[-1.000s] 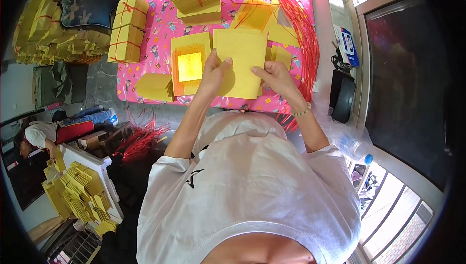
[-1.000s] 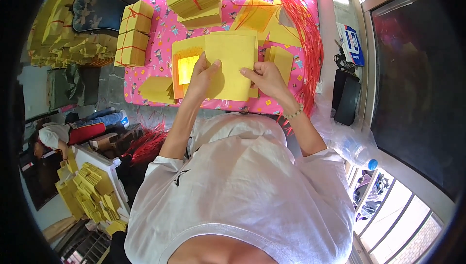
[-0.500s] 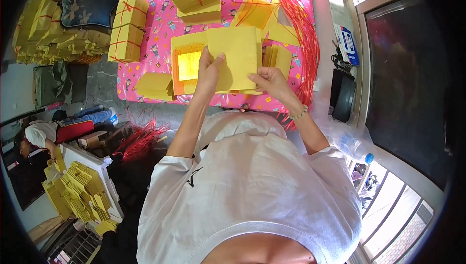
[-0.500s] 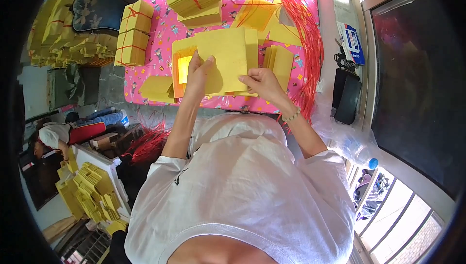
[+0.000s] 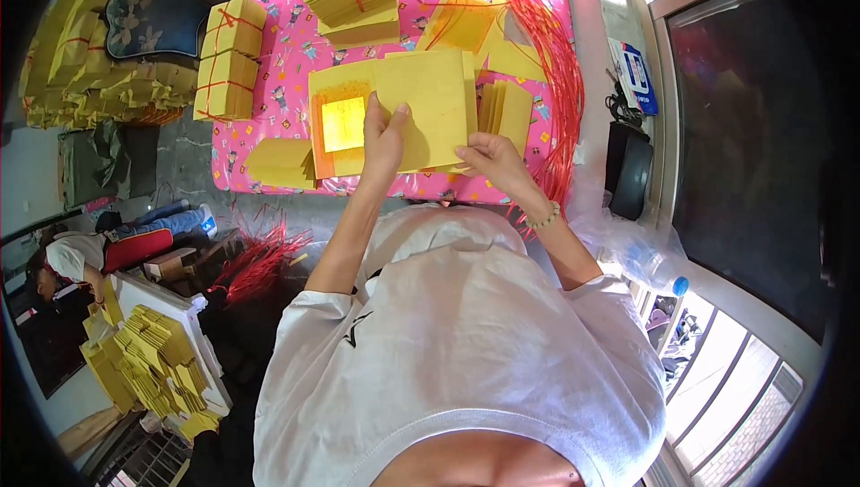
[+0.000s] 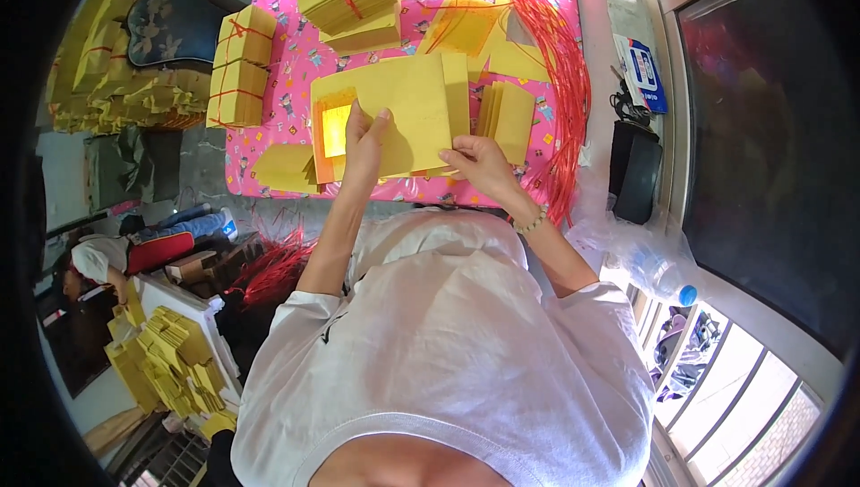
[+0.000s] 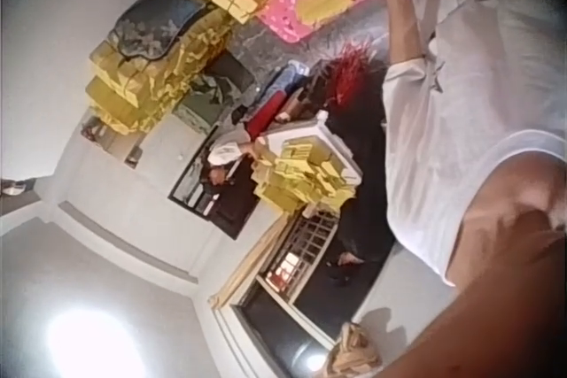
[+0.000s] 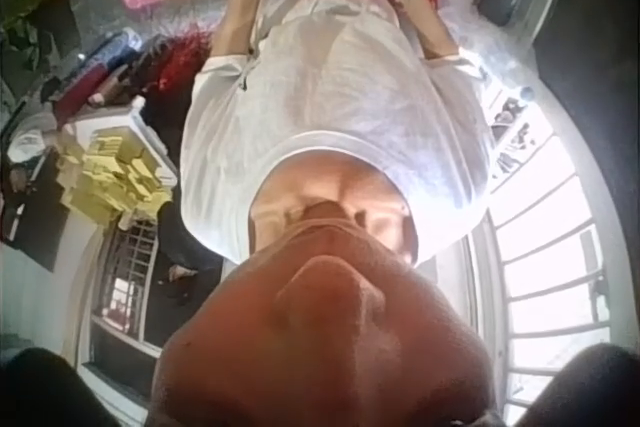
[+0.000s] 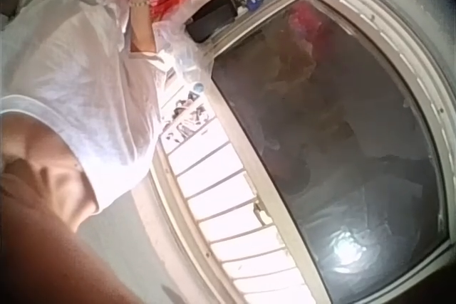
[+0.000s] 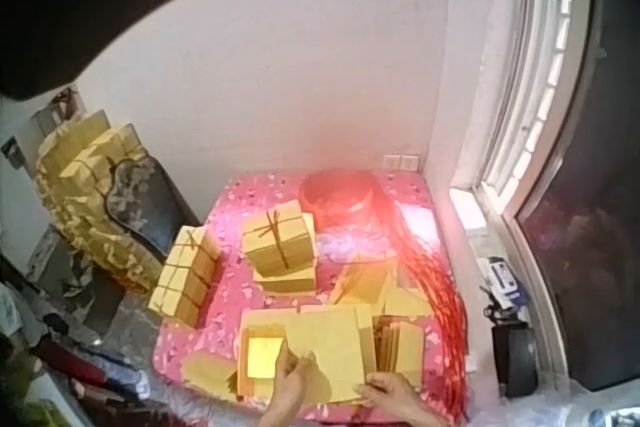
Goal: Sorting and stacking sheets of joss paper into bundles for ritual use.
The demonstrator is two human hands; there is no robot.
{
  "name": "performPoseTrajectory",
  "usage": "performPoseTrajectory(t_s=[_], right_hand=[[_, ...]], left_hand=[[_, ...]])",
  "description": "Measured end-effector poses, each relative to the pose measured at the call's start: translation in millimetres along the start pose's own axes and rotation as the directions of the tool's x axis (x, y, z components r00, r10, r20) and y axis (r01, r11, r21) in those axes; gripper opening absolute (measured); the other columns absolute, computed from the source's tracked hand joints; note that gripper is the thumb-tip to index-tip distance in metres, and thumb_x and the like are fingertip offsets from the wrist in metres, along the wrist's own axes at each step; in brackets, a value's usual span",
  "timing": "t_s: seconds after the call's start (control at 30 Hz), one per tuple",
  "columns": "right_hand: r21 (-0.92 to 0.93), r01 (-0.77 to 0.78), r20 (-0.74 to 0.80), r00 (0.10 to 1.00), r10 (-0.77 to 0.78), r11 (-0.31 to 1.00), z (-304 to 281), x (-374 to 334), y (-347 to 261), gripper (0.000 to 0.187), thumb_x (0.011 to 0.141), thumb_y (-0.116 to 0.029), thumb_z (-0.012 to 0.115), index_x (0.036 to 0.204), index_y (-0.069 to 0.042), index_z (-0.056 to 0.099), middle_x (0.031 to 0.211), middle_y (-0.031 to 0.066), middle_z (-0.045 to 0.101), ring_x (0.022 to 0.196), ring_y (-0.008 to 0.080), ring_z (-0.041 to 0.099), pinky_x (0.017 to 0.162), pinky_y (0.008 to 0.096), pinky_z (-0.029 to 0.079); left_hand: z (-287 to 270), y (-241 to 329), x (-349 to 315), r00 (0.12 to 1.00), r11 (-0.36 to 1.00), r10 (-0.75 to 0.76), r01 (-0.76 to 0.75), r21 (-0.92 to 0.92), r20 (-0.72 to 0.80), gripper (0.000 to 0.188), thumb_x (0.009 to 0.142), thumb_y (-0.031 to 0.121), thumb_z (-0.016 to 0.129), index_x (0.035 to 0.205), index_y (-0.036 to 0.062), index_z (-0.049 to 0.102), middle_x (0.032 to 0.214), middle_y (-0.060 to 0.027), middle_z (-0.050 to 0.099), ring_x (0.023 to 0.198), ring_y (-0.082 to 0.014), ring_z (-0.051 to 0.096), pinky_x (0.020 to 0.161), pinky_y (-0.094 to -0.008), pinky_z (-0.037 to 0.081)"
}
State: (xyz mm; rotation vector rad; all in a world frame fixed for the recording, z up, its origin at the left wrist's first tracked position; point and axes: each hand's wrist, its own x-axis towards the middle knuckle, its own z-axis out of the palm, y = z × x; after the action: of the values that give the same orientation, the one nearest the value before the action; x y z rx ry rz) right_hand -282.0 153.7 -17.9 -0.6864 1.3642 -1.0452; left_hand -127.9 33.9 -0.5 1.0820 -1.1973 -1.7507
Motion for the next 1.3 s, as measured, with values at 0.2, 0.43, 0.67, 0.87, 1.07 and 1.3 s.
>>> performPoseTrajectory(t_s=[0.2,0.43,0.67,0.87,1.07,1.3], right_hand=[[0.068,0.33,-0.197,0.929,-0.312,0.942,-6.0,7.7,8.9,0.018,0.093,-0.01,0.056,0.108,0.001,0.056,0.095,0.0031,0.064,0.087,0.0069,0.058,0.077,0.0227,0.046],[0.164,0.371,-0.505,0.827,-0.245,0.914,-64.6,0.2,14.0,0.019,0.096,-0.01,0.049,0.113,-0.003,0.054,0.104,0.0036,0.062,0.089,0.0078,0.058,0.079,0.0229,0.046],[0.149,0.261,-0.631,0.768,-0.111,0.954,-164.1,8.5,110.8,0.022,0.096,-0.011,0.048,0.115,0.0,0.053,0.105,0.0048,0.061,0.092,0.0105,0.057,0.08,0.0257,0.047],[0.086,0.142,-0.584,0.809,-0.065,0.986,-143.2,49.3,155.2,0.021,0.094,-0.01,0.051,0.111,0.001,0.055,0.099,0.0051,0.062,0.087,0.0113,0.056,0.077,0.027,0.046],[-0.118,0.047,-0.583,0.805,-0.107,0.992,-149.0,79.5,191.8,0.021,0.091,-0.013,0.055,0.105,0.002,0.057,0.097,0.0091,0.064,0.087,0.0154,0.059,0.078,0.0312,0.046],[-0.236,-0.085,-0.667,0.738,-0.098,0.968,-147.1,90.4,195.2,0.026,0.089,-0.017,0.057,0.107,0.002,0.057,0.096,0.0137,0.066,0.088,0.0242,0.063,0.078,0.036,0.047]], left_hand=[[14.7,-15.2,-11.5,0.981,0.995,0.079,-0.088,0.04,0.178,0.032,0.094,0.01,0.05,0.124,0.0014,0.043,0.112,-0.0075,0.057,0.103,-0.0133,0.054,0.086,-0.0269,0.044],[19.3,-14.4,-10.3,0.962,0.995,0.02,-0.045,0.086,0.272,0.031,0.094,0.018,0.056,0.12,0.0045,0.047,0.104,-0.0043,0.056,0.093,-0.0092,0.054,0.076,-0.0252,0.047],[-14.5,-50.9,-4.8,0.983,0.939,0.051,-0.107,0.326,0.177,0.02,0.091,0.014,0.057,0.109,0.0039,0.055,0.094,-0.0042,0.06,0.082,-0.0116,0.059,0.069,-0.0254,0.048],[-23.6,-70.8,-6.8,0.975,0.859,0.094,-0.182,0.479,0.201,0.015,0.089,0.008,0.055,0.103,0.0014,0.057,0.087,-0.0066,0.063,0.076,-0.0127,0.062,0.068,-0.025,0.049],[-24.1,-76.5,-2.4,0.975,0.862,0.109,-0.189,0.471,0.191,0.012,0.089,0.007,0.055,0.099,0.0013,0.058,0.086,-0.0068,0.064,0.076,-0.0132,0.062,0.069,-0.0252,0.05],[-26.2,-81.9,-2.7,0.976,0.855,0.128,-0.2,0.478,0.178,0.011,0.088,0.007,0.056,0.098,0.0022,0.059,0.085,-0.0066,0.065,0.075,-0.013,0.063,0.069,-0.0256,0.05]])
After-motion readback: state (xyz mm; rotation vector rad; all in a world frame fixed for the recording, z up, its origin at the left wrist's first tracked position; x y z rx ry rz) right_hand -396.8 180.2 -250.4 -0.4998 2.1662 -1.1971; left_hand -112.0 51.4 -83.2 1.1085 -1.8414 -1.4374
